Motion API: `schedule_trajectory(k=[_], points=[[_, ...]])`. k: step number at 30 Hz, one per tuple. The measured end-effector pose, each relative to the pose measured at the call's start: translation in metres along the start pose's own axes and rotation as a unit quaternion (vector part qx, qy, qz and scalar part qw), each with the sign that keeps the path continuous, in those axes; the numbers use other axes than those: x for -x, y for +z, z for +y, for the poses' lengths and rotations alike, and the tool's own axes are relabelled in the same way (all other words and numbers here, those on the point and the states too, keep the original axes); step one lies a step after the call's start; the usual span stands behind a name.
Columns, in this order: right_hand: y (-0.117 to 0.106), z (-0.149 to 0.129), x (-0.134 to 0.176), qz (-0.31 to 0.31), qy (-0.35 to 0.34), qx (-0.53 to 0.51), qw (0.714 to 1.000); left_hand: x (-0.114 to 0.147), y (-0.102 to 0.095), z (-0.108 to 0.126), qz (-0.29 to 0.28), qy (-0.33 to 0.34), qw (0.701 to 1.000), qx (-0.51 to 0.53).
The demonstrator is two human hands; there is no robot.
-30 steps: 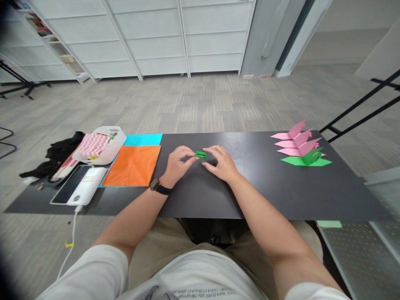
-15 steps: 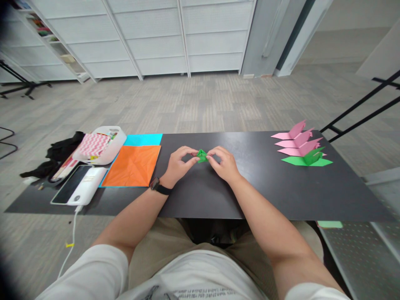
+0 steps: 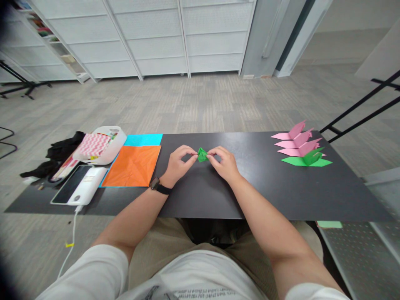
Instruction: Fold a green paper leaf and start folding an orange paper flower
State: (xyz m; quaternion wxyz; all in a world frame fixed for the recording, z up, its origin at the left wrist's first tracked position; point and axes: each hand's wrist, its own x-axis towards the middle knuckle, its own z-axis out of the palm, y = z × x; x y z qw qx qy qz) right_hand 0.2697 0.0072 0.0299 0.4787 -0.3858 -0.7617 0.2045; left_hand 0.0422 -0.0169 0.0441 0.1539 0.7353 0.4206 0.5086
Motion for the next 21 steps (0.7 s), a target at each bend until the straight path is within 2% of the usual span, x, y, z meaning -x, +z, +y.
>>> schedule_trajectory(k=[6, 11, 17, 21], points=[[0.0000, 0.0007, -0.0007, -0.007, 0.006, 0.002, 1.000, 0.0001, -0.0001, -0.0012, -0.013, -0.007, 1.000, 0.008], [-0.0001, -0.0003, -0.0001, -0.018, -0.011, 0.003, 1.000, -0.0011, -0.0025, -0.0009, -0.001, -0.016, 1.000, -0.014], [0.0006, 0.0010, 0.0007, -0.016, -0.013, 0.005, 1.000, -0.0012, -0.0022, -0.0036, 0.004, 0.000, 1.000, -0.009], [0.0006, 0.0022, 0.0003, -0.020, -0.020, 0.004, 1.000, 0.0000, -0.0007, -0.0063, -0.013, 0.006, 1.000, 0.004]])
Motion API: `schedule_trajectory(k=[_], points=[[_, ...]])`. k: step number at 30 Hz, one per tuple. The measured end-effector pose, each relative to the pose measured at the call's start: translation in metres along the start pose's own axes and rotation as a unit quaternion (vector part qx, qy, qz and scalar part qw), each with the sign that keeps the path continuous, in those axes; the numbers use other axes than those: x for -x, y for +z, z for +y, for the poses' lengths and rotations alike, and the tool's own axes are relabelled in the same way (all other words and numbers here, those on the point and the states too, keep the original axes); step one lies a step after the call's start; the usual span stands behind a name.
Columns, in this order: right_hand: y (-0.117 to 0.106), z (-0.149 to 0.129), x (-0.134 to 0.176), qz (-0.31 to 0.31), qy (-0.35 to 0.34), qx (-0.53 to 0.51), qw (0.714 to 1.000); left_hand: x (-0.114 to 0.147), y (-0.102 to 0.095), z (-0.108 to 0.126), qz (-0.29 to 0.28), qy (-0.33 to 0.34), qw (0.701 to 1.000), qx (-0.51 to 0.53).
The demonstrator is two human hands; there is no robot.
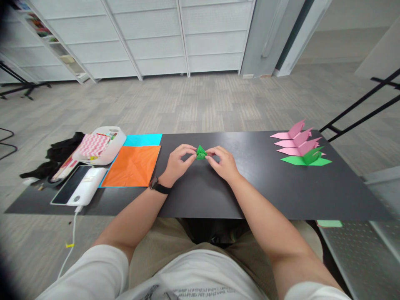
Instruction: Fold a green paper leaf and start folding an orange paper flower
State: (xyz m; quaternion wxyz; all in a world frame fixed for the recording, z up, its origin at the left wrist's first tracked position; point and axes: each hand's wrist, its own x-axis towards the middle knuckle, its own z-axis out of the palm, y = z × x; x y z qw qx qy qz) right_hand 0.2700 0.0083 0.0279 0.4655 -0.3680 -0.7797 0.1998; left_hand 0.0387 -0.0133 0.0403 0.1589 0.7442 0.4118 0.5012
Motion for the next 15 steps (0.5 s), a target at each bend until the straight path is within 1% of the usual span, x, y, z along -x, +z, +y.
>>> schedule_trajectory(k=[3, 8, 11, 15], points=[[-0.0006, -0.0004, 0.0002, 0.003, -0.002, -0.008, 1.000, 0.0003, 0.0000, -0.0008, -0.003, -0.004, 1.000, 0.003], [-0.0024, -0.0017, 0.0006, 0.024, -0.007, -0.032, 0.999, -0.0003, -0.0007, -0.0003, 0.004, -0.008, 1.000, -0.029], [-0.0026, 0.0000, 0.0004, 0.001, 0.001, -0.010, 1.000, -0.0001, -0.0006, -0.0004, -0.003, -0.018, 0.999, -0.034], [0.0000, 0.0073, 0.0012, -0.050, 0.015, 0.010, 0.999, 0.0007, 0.0000, -0.0015, -0.019, -0.046, 0.998, -0.024]])
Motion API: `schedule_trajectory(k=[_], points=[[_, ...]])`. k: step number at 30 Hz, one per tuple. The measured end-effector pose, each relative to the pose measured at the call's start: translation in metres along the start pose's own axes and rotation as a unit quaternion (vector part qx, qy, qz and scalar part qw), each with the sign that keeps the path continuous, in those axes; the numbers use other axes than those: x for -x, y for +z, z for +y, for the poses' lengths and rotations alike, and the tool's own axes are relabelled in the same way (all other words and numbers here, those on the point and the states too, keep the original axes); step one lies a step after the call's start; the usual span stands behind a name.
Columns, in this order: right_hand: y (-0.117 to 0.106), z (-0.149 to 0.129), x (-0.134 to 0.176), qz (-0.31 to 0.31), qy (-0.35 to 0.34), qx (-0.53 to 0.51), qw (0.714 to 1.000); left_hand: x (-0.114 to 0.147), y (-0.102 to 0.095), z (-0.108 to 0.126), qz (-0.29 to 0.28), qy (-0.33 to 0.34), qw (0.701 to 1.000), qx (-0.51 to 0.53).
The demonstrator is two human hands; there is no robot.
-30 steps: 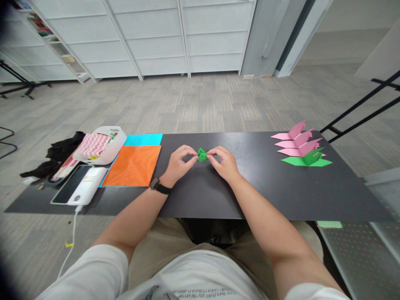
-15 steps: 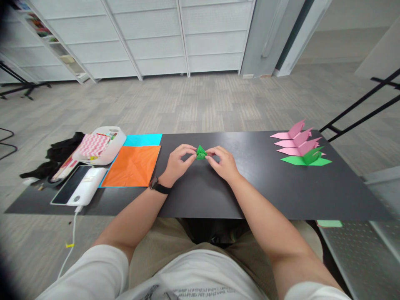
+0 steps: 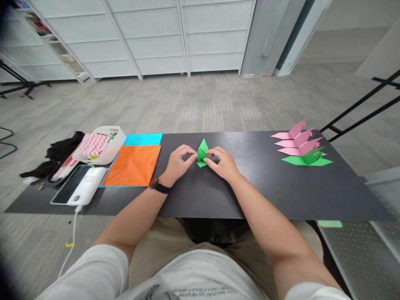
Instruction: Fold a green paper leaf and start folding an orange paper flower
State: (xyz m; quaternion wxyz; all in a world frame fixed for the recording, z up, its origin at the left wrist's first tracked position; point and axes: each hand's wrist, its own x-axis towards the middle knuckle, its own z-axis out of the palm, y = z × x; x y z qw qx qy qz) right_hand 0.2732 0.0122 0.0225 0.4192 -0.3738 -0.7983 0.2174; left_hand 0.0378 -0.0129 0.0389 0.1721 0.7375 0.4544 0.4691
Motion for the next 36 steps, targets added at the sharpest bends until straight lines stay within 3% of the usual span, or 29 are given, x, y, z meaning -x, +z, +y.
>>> schedule_trajectory(k=[7, 11, 17, 24, 30, 36], points=[[0.007, 0.018, 0.004, -0.109, 0.038, 0.084, 0.990, 0.001, 0.005, -0.003, -0.033, -0.054, 0.997, 0.037], [0.009, 0.024, 0.006, -0.111, 0.058, 0.127, 0.984, 0.001, 0.006, -0.005, -0.076, -0.054, 0.995, 0.021], [0.009, 0.021, 0.007, -0.119, 0.070, 0.169, 0.976, 0.004, 0.007, -0.018, -0.131, -0.022, 0.980, -0.146], [0.008, 0.020, 0.007, -0.130, 0.071, 0.194, 0.970, 0.005, 0.010, -0.022, -0.180, -0.021, 0.970, -0.164], [0.010, 0.020, 0.008, -0.125, 0.066, 0.198, 0.970, 0.006, 0.014, -0.026, -0.177, -0.006, 0.971, -0.158], [0.009, 0.017, 0.006, -0.045, 0.081, 0.166, 0.982, 0.005, 0.013, -0.024, -0.090, -0.011, 0.977, -0.194]])
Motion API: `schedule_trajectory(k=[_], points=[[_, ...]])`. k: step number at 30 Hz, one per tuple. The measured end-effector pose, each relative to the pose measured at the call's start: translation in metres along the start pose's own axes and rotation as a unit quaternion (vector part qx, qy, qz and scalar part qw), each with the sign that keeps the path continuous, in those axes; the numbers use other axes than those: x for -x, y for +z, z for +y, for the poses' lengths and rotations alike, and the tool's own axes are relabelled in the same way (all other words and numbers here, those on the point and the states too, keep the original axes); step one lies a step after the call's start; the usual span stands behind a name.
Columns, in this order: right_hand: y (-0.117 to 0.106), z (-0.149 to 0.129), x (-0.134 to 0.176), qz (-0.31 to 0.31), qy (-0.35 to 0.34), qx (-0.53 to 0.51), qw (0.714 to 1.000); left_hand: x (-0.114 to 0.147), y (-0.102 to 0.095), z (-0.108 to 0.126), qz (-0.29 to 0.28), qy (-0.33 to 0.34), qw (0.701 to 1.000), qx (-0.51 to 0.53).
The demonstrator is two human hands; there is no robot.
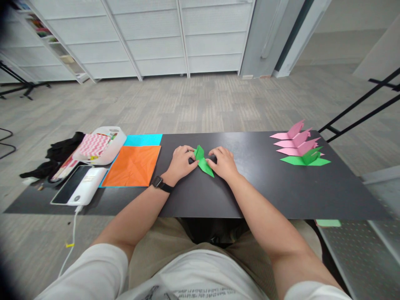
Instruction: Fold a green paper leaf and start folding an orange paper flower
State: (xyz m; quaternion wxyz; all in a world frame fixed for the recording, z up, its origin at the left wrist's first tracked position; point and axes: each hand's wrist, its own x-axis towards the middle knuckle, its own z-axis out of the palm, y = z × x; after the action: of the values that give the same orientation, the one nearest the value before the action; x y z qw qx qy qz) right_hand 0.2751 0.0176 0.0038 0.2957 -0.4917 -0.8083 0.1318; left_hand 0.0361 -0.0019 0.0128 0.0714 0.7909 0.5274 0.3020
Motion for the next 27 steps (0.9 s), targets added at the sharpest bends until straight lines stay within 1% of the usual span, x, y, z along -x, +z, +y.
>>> schedule_trajectory(k=[3, 7, 10, 12, 14, 16, 19, 21, 23, 27], points=[[-0.002, -0.004, 0.000, -0.014, -0.022, -0.015, 1.000, 0.001, 0.000, 0.004, 0.011, 0.000, 1.000, -0.024], [-0.002, -0.010, 0.002, -0.046, -0.041, -0.008, 0.998, 0.004, 0.002, 0.009, -0.030, 0.030, 0.999, -0.022], [-0.001, -0.009, 0.002, -0.040, -0.034, 0.000, 0.999, 0.005, 0.002, 0.012, -0.062, 0.058, 0.996, 0.001], [0.000, -0.005, 0.001, -0.027, -0.023, 0.005, 0.999, 0.004, -0.001, 0.013, -0.070, 0.069, 0.995, 0.018], [0.000, -0.001, 0.000, -0.012, -0.009, 0.001, 1.000, 0.003, -0.005, 0.013, -0.060, 0.068, 0.995, 0.041], [0.000, 0.001, -0.001, 0.002, -0.002, -0.020, 1.000, 0.000, -0.009, 0.013, -0.028, 0.048, 0.996, 0.072], [-0.003, -0.001, -0.003, 0.012, -0.016, -0.077, 0.997, -0.002, -0.012, 0.011, 0.024, 0.002, 0.990, 0.136], [-0.005, -0.004, -0.004, 0.014, -0.031, -0.112, 0.993, -0.003, -0.012, 0.010, 0.029, -0.010, 0.983, 0.183], [-0.008, -0.009, -0.004, 0.015, -0.039, -0.135, 0.990, -0.004, -0.011, 0.009, 0.022, -0.012, 0.975, 0.219], [-0.011, -0.013, -0.003, 0.018, -0.040, -0.152, 0.987, -0.003, -0.009, 0.011, 0.015, -0.019, 0.967, 0.255]])
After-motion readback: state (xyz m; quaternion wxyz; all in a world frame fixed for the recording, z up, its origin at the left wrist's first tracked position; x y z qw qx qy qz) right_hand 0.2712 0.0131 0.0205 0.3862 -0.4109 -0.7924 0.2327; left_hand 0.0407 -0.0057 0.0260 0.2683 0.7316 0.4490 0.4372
